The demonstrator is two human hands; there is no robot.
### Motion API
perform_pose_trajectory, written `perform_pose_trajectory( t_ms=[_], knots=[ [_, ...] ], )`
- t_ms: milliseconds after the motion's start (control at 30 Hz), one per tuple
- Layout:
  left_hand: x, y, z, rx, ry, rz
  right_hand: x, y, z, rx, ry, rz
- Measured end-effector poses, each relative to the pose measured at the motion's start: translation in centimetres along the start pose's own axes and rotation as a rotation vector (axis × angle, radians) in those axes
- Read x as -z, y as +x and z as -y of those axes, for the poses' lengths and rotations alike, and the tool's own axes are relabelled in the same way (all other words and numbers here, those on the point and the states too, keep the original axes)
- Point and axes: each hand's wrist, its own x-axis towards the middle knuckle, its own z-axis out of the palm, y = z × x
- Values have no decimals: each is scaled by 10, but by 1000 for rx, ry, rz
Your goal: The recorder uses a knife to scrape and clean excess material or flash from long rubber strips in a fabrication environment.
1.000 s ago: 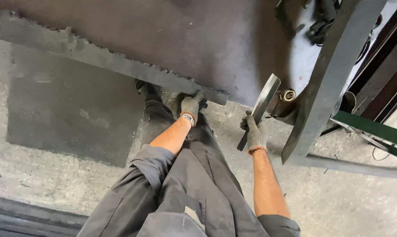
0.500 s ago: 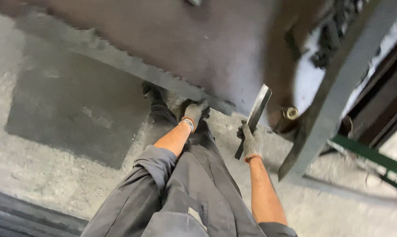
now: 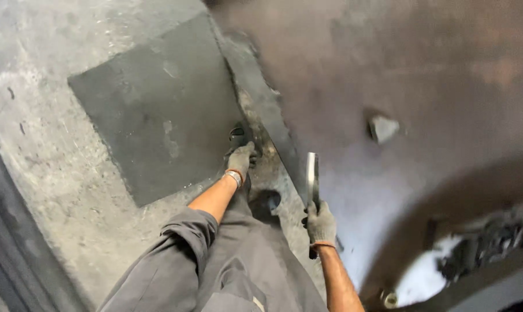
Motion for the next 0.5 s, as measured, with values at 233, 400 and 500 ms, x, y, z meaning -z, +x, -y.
perform_pose_trajectory(
  t_ms=[233, 400, 500],
  knots=[
    [-21, 88, -135, -200, -25, -261, -77, 83, 157, 328, -633, 27],
    [-62, 125, -235, -124, -134, -339, -145, 137, 286, 266, -873, 117],
    [-74, 175, -240, -225, -267, -402, -180, 171, 329, 451, -970, 2]
  ],
)
